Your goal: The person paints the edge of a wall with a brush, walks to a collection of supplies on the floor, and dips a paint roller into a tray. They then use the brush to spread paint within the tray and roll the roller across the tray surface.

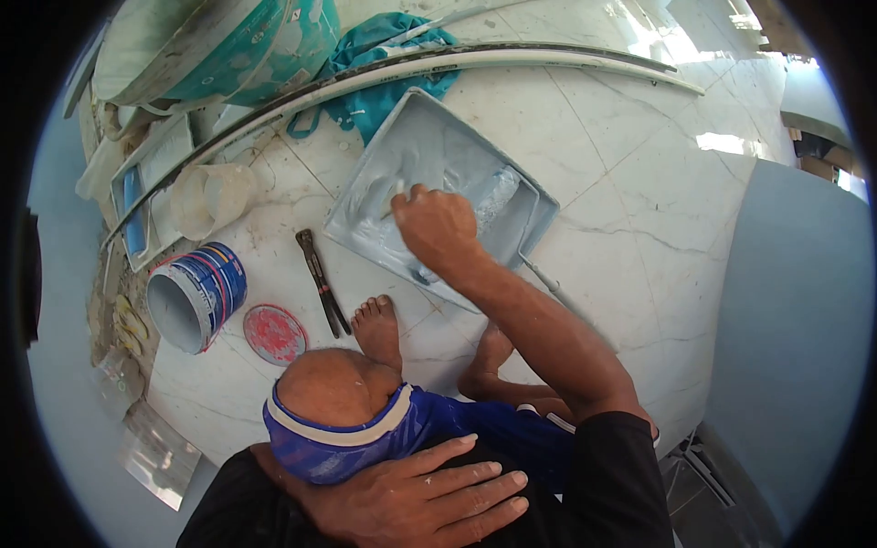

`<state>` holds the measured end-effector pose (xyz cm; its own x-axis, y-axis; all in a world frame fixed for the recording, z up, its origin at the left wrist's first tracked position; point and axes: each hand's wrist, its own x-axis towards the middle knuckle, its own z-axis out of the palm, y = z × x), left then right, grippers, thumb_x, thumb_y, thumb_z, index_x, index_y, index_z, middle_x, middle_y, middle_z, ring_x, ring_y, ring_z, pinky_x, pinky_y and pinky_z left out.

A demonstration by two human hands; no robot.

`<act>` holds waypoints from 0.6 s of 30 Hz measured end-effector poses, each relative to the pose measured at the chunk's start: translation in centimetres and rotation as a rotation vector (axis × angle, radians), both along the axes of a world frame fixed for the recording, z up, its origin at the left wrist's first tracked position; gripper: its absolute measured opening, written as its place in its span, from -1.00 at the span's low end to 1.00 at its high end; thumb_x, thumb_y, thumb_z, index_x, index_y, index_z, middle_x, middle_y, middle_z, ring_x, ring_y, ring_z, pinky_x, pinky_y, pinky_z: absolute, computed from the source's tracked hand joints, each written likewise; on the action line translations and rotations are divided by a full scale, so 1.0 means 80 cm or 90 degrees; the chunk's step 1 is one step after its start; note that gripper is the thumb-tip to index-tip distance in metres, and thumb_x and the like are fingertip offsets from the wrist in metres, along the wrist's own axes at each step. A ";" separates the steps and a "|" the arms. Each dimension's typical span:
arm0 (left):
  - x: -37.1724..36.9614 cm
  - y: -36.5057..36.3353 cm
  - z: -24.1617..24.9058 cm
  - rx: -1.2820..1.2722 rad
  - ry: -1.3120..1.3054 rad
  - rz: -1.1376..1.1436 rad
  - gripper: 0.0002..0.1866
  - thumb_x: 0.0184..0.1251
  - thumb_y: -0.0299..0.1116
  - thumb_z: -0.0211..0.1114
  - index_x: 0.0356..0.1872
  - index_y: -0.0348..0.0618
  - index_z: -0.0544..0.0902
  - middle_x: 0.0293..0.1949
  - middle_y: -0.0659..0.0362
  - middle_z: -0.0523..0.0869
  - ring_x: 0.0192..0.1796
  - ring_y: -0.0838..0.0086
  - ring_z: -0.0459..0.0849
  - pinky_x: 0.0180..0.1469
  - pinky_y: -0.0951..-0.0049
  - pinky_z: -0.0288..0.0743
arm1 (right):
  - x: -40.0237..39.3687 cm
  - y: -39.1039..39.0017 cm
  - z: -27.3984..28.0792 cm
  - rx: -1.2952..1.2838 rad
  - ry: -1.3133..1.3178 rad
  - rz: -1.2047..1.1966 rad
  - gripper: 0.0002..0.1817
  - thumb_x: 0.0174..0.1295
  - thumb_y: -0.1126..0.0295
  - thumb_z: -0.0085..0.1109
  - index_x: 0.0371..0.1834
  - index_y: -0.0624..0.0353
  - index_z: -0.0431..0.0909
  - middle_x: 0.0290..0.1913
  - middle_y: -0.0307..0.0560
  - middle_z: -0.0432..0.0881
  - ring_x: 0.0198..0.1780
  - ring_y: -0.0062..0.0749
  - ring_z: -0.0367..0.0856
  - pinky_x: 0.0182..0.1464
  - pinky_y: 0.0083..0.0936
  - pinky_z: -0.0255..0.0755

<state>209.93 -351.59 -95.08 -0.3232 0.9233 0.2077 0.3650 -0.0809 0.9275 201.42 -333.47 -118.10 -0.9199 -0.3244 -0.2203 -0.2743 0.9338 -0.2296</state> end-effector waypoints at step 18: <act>-0.001 -0.010 0.007 -0.014 -0.028 -0.007 -0.45 0.57 -0.14 0.06 0.43 -0.25 0.47 0.42 -0.10 0.55 0.41 0.08 0.56 0.59 -0.19 0.18 | 0.005 0.105 0.015 0.181 -0.034 -0.096 -0.80 0.39 0.27 0.16 -0.24 0.16 0.68 -0.30 0.15 0.77 -0.43 0.00 0.79 -0.45 -0.14 0.63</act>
<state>209.82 -352.35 -94.51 -0.3212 0.9312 0.1726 0.3235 -0.0635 0.9441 201.82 -325.05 -116.92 -0.9378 -0.1033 -0.3314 -0.1222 0.9918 0.0366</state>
